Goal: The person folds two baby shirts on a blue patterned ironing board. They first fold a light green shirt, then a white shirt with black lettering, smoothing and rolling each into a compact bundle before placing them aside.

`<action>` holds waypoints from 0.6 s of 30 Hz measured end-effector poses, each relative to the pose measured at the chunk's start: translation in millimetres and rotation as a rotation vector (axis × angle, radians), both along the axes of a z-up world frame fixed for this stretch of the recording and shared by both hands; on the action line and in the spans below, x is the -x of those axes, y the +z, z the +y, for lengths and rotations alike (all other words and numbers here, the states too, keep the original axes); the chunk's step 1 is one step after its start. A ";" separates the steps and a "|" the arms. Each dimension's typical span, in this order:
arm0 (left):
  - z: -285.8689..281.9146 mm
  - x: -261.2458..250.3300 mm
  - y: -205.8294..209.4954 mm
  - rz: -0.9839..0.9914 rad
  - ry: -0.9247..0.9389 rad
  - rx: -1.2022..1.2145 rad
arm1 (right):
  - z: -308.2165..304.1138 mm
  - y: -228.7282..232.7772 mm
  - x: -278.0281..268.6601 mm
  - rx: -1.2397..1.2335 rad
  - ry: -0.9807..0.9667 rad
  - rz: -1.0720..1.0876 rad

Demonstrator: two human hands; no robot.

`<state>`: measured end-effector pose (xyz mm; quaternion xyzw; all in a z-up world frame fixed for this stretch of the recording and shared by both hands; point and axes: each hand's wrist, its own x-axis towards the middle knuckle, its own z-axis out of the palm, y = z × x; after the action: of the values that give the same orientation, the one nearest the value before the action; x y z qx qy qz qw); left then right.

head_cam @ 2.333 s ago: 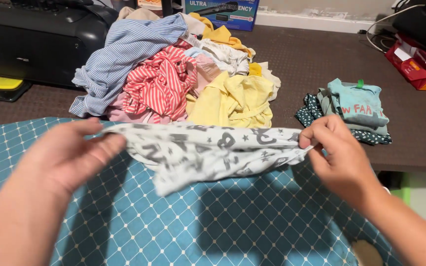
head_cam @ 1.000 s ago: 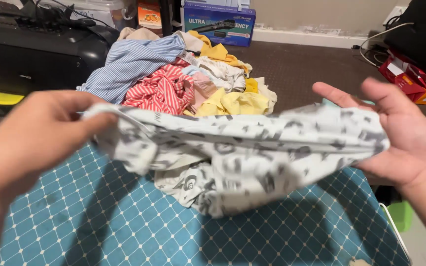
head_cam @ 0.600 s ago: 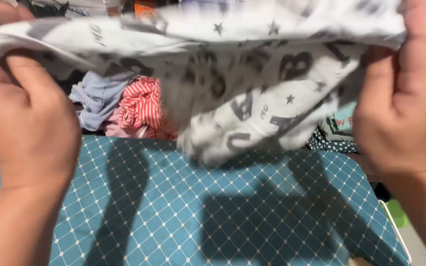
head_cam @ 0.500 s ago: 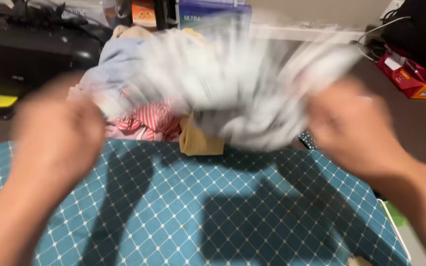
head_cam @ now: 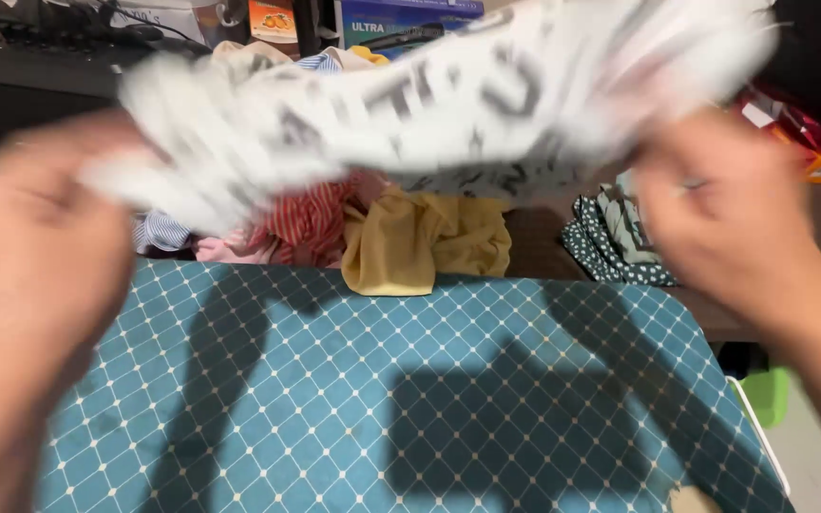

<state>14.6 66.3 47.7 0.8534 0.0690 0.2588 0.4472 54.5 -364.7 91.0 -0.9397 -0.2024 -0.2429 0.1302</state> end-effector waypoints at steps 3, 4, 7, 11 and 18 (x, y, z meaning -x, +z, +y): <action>23.5 0.6 -19.6 0.810 -0.591 -0.300 | -14.2 -9.0 -14.6 0.325 -0.019 0.968; 27.5 1.9 -28.8 1.058 -0.718 -0.366 | -19.9 -13.3 -13.8 0.266 0.221 1.094; 38.3 14.2 -56.9 1.368 -0.428 -0.378 | -26.8 -23.0 -6.1 0.234 0.297 1.400; 49.8 18.4 -67.6 1.336 -0.530 -0.483 | -11.1 -38.5 16.4 0.361 -0.059 1.476; -85.8 27.3 -14.2 0.400 -0.760 -0.116 | 38.2 -40.1 30.5 -0.722 0.576 1.071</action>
<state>-12.7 -19.5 33.5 0.8751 -0.1797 -0.0912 0.4400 24.0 -326.5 50.9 -0.7374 -0.2580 0.2448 0.5743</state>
